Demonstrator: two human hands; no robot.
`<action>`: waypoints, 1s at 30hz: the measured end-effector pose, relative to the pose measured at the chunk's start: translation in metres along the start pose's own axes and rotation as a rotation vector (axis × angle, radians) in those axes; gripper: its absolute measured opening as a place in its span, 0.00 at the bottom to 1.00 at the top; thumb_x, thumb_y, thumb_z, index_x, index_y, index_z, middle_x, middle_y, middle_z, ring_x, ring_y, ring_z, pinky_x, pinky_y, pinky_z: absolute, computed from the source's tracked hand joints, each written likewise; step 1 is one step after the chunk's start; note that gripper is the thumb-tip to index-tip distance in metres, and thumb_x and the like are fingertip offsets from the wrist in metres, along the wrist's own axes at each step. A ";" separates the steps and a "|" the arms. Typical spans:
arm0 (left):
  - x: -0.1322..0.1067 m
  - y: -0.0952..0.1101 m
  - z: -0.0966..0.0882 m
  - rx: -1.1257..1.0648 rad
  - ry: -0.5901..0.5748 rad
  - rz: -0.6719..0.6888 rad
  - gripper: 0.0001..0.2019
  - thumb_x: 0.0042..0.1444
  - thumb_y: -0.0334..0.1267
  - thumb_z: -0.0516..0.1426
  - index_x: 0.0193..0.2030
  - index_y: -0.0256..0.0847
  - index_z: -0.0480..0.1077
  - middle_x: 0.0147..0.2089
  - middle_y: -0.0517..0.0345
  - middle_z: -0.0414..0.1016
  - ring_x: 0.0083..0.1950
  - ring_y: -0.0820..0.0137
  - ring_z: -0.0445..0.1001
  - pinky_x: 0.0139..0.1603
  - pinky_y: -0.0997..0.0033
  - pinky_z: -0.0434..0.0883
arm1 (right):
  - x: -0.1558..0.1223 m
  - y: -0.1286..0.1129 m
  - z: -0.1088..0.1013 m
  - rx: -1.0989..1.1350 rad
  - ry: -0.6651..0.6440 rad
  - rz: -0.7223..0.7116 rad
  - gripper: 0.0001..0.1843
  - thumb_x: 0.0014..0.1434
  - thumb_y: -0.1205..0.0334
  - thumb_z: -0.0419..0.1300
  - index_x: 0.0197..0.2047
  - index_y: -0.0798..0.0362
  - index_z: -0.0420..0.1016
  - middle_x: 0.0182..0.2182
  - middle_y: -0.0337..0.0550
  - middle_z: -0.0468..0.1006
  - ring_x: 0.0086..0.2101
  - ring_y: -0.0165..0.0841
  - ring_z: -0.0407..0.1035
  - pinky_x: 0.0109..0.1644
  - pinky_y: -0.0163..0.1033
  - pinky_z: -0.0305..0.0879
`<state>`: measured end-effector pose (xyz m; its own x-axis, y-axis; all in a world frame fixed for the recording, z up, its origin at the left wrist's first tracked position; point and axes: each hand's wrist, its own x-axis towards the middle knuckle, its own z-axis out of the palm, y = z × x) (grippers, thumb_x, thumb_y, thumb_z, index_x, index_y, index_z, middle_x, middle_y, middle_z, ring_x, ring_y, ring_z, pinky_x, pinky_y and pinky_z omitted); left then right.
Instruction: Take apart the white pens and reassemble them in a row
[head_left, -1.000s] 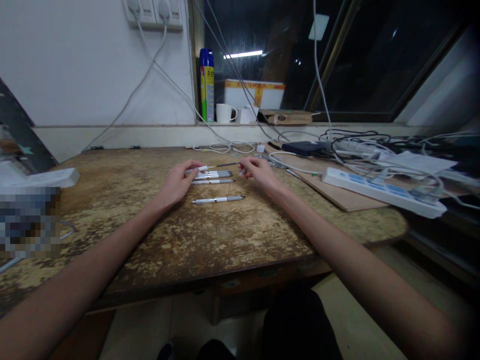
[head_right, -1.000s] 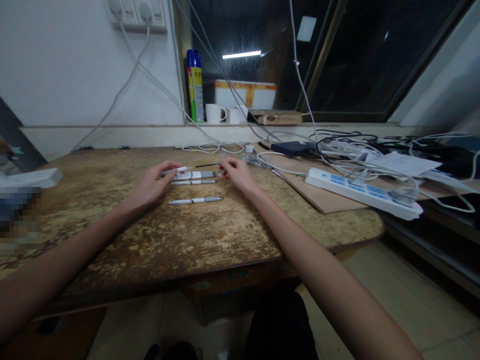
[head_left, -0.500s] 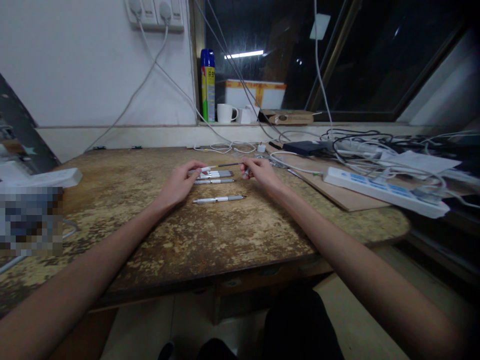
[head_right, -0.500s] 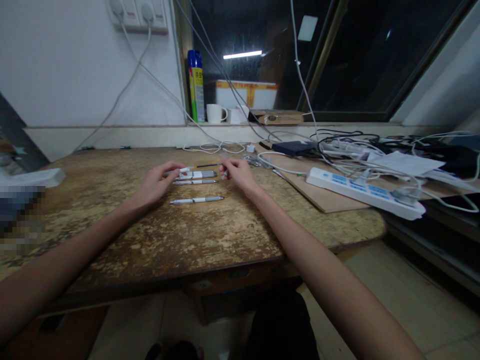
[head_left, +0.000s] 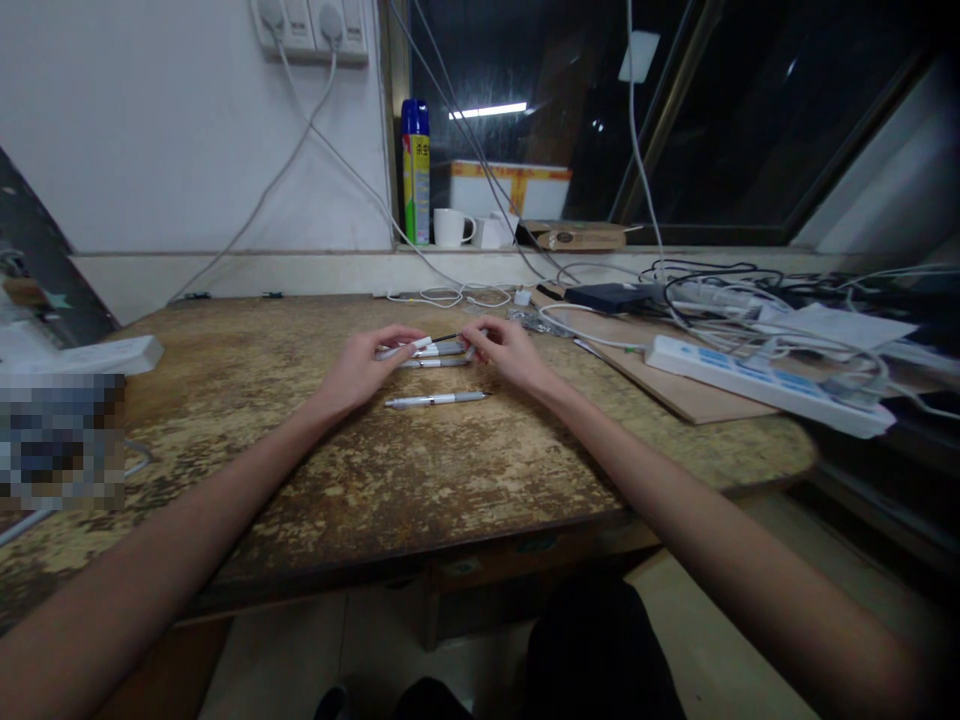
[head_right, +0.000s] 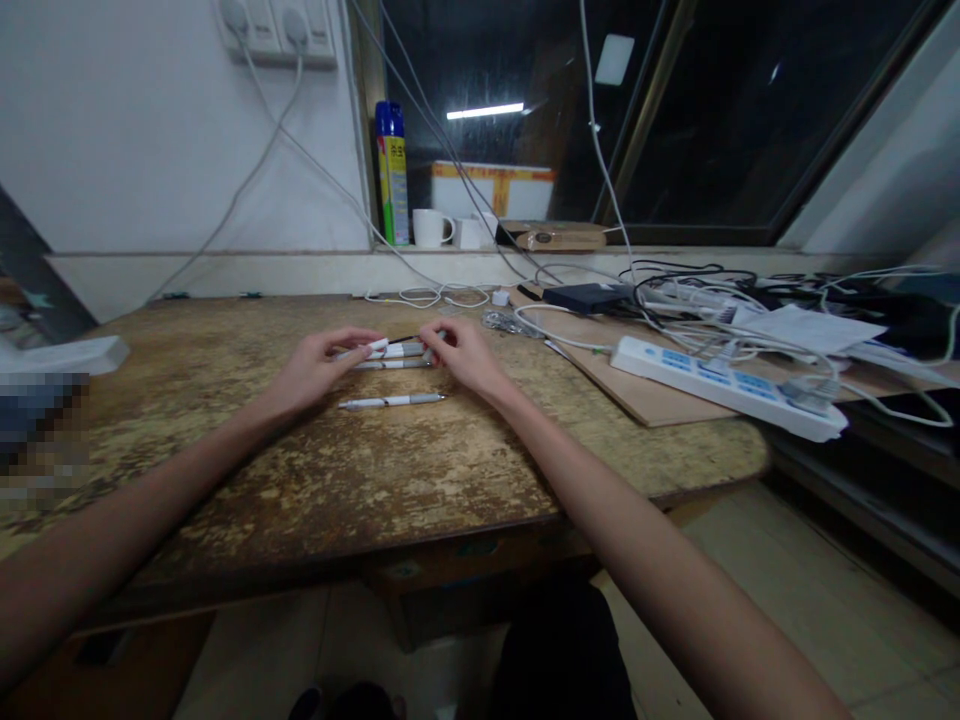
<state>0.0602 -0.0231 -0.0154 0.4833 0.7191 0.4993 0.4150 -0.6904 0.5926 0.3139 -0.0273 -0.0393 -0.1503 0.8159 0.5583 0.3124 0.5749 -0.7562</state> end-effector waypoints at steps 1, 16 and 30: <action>0.000 0.002 0.000 -0.004 -0.011 0.000 0.16 0.66 0.47 0.57 0.54 0.44 0.79 0.55 0.52 0.82 0.54 0.59 0.78 0.57 0.58 0.70 | 0.000 0.000 0.002 0.005 -0.021 -0.014 0.20 0.63 0.42 0.61 0.35 0.52 0.76 0.28 0.40 0.76 0.27 0.30 0.67 0.33 0.36 0.63; -0.002 0.010 -0.002 0.014 -0.035 -0.049 0.16 0.64 0.49 0.58 0.52 0.46 0.81 0.51 0.53 0.84 0.51 0.58 0.79 0.55 0.57 0.71 | -0.004 -0.015 0.004 0.018 -0.033 0.095 0.20 0.63 0.43 0.62 0.32 0.52 0.78 0.26 0.39 0.76 0.28 0.31 0.68 0.36 0.36 0.64; -0.001 0.001 -0.002 0.024 0.043 -0.071 0.16 0.65 0.50 0.58 0.51 0.47 0.81 0.53 0.52 0.83 0.54 0.57 0.79 0.60 0.53 0.70 | 0.004 -0.008 -0.001 0.342 0.221 0.294 0.06 0.55 0.64 0.61 0.38 0.52 0.77 0.36 0.42 0.79 0.37 0.31 0.74 0.51 0.40 0.72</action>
<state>0.0587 -0.0244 -0.0138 0.4186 0.7684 0.4840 0.4653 -0.6392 0.6123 0.3117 -0.0284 -0.0311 0.1119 0.9352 0.3361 -0.0190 0.3402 -0.9402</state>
